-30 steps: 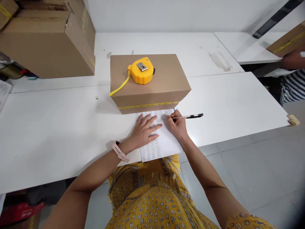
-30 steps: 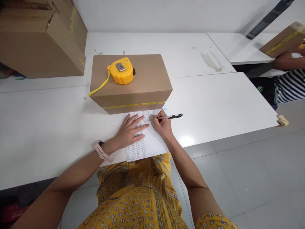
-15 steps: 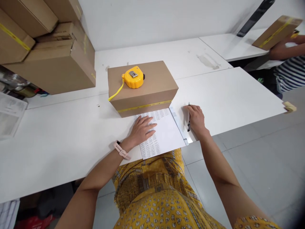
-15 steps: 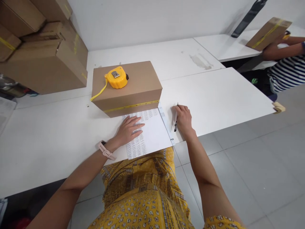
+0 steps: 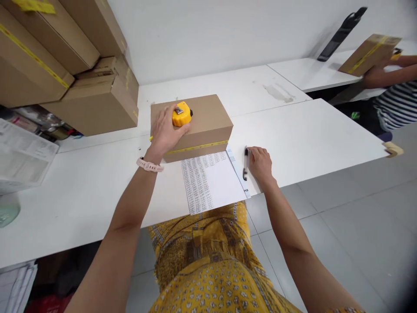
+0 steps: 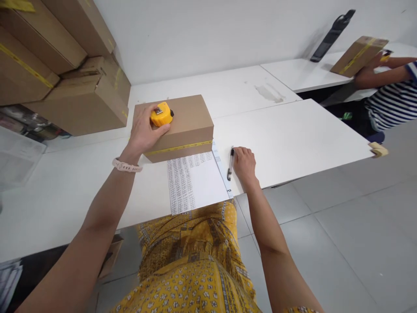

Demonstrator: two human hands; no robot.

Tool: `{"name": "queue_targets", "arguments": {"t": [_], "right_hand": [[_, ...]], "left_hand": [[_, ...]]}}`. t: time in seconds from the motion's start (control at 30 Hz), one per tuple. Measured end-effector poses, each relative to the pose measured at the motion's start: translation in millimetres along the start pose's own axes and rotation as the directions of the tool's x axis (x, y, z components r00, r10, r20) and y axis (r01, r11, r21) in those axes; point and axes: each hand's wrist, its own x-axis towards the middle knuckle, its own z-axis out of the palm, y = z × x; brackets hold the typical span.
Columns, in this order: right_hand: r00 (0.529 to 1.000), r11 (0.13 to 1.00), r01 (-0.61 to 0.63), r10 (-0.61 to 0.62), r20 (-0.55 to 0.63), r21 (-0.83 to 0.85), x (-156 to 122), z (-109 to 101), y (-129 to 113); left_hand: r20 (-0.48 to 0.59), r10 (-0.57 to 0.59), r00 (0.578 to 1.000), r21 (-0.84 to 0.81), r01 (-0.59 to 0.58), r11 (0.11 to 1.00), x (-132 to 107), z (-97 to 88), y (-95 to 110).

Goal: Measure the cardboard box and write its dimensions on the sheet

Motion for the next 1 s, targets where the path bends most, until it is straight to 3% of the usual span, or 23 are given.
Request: {"name": "queue_targets", "arguments": {"t": [0.07,0.13,0.2,0.3,0.37,0.43,0.47,0.5,0.57,0.7,1.0], "right_hand": [[1.0,1.0,-0.008,0.008,0.008,0.018,-0.1,0.8,0.1],[1.0,0.999,-0.017,0.018,-0.002,0.046,-0.7,0.5,0.3],[0.995,0.994,-0.046,0.055,-0.083,0.099,-0.9,-3.1,-2.3],[0.947,0.959,-0.075,0.155,-0.283,0.274,3.2,-21.5,-21.1],[0.933,0.878,-0.036,0.2,-0.298,0.477,11.3,-44.3,-46.9],[0.978,0.67,-0.023,0.17,-0.123,0.742,24.4,-73.1,-79.6],[0.996,0.545,-0.047,0.094,-0.005,0.837,32.3,-87.8,-96.0],[0.995,0.438,-0.094,0.006,0.102,0.894,40.7,-101.7,-111.1],[0.968,0.311,-0.193,-0.097,0.233,0.931,57.2,-124.1,-134.3],[0.918,0.218,-0.339,-0.135,0.372,0.915,81.6,-140.9,-154.3],[0.842,0.115,-0.479,-0.22,0.493,0.87,103.6,-127.8,-174.6]], "left_hand": [[0.039,-0.032,0.999,-0.008,0.032,0.999,10.8,4.4,-6.4],[-0.021,-0.037,0.999,0.0,0.037,0.999,13.2,7.2,-9.0],[-0.094,-0.022,0.995,-0.022,0.02,1.0,9.0,6.2,-4.2],[-0.119,0.028,0.993,-0.127,-0.044,0.991,-5.2,-1.9,18.8],[-0.051,0.087,0.995,-0.219,-0.096,0.971,-14.9,-8.7,41.6],[0.049,0.156,0.987,-0.28,-0.137,0.95,-20.7,-14.1,64.7],[0.091,0.187,0.978,-0.298,-0.153,0.942,-21.7,-16.0,74.5],[0.12,0.213,0.97,-0.307,-0.168,0.937,-21.6,-17.5,82.3],[0.143,0.235,0.961,-0.31,-0.182,0.933,-19.3,-20.4,90.8],[0.185,0.168,0.968,-0.336,-0.098,0.937,-15.1,-28.1,84.5],[0.303,0.051,0.952,-0.509,0.116,0.853,-20.6,-50.8,65.7]]}}
